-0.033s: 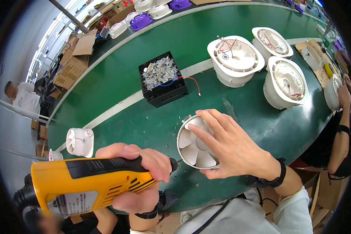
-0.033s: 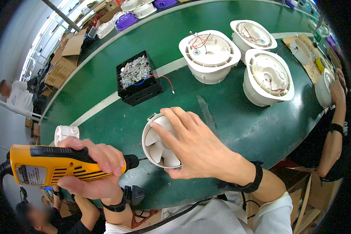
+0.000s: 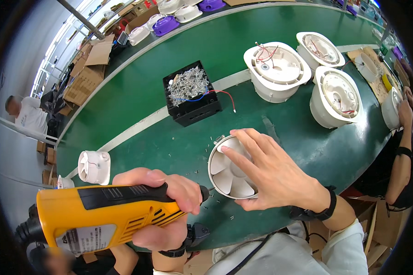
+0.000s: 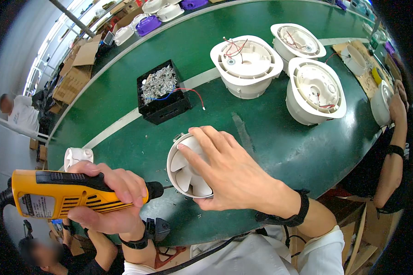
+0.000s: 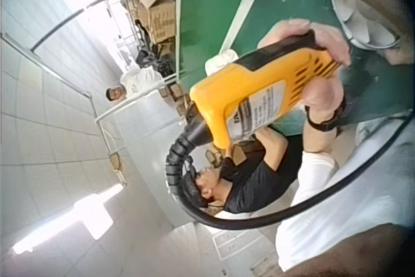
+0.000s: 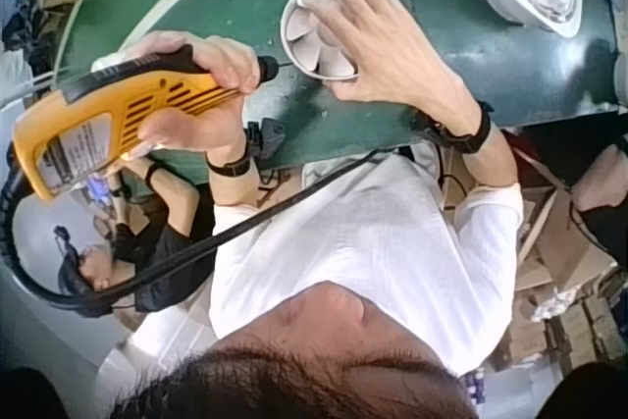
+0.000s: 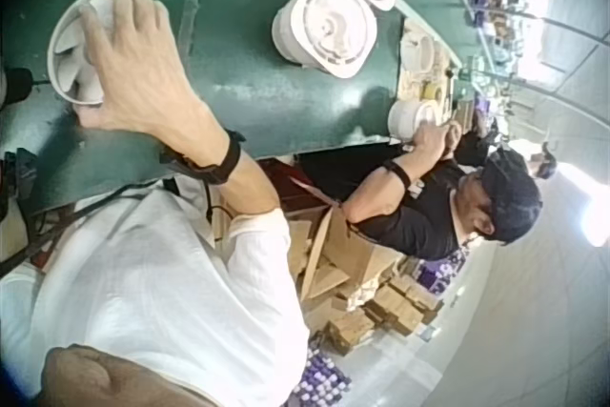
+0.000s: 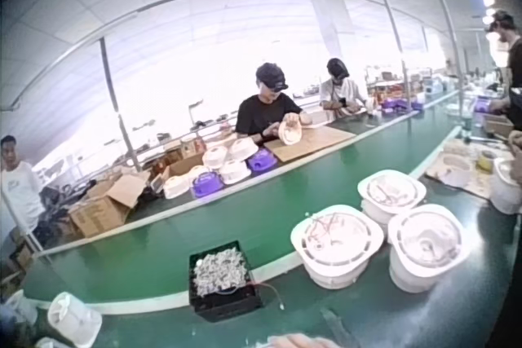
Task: The person uses a yellow power drill to fasten screws into white fan housings on a green assembly table. They repeatedly pick up fan units, align them, and drive screws into the casing while other workers perform similar tasks in the background.
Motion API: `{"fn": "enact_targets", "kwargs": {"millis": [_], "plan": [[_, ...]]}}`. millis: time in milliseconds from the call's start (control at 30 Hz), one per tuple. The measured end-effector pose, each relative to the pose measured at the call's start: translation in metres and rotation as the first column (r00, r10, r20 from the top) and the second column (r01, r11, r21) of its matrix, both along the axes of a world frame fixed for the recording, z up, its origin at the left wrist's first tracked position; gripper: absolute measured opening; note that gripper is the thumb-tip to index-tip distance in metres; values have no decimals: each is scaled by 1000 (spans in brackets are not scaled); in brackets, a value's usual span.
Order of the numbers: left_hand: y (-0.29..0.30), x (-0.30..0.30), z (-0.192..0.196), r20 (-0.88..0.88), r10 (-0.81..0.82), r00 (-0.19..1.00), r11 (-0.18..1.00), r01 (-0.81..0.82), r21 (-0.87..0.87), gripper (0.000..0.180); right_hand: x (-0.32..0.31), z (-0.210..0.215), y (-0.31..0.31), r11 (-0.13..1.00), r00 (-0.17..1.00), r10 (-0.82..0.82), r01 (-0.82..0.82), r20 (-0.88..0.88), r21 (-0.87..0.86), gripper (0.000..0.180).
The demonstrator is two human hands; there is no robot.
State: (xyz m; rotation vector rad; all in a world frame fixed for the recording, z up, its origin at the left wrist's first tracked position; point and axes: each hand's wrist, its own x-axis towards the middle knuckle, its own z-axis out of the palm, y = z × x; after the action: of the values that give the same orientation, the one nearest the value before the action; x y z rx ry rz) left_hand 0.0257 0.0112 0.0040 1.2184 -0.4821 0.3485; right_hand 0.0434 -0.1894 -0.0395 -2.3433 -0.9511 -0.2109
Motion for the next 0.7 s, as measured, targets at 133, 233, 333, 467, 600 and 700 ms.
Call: {"fn": "enact_targets", "kwargs": {"millis": [133,233,333,467,600,700], "plan": [[-5,0,3,-50,10,999,1000,-9,19,76,0,-2,-1,1000,1000,-3,3,-1,-4,86],[-6,2,3,-105,-61,993,998,60,-10,71,0,-1,-1,1000,1000,2,-2,-2,-9,85],[-9,2,5,-140,-20,990,999,25,36,68,0,0,-1,1000,1000,0,0,2,-9,85],[-10,2,4,-153,-11,988,1000,8,-18,68,-1,1,0,1000,1000,-5,5,11,-18,84],[-3,4,11,-110,45,993,999,-45,3,68,0,5,-1,1000,1000,15,-15,3,-16,83],[10,0,12,-62,73,995,995,-77,-60,69,-3,7,0,999,1000,3,-2,18,-50,84]]}}
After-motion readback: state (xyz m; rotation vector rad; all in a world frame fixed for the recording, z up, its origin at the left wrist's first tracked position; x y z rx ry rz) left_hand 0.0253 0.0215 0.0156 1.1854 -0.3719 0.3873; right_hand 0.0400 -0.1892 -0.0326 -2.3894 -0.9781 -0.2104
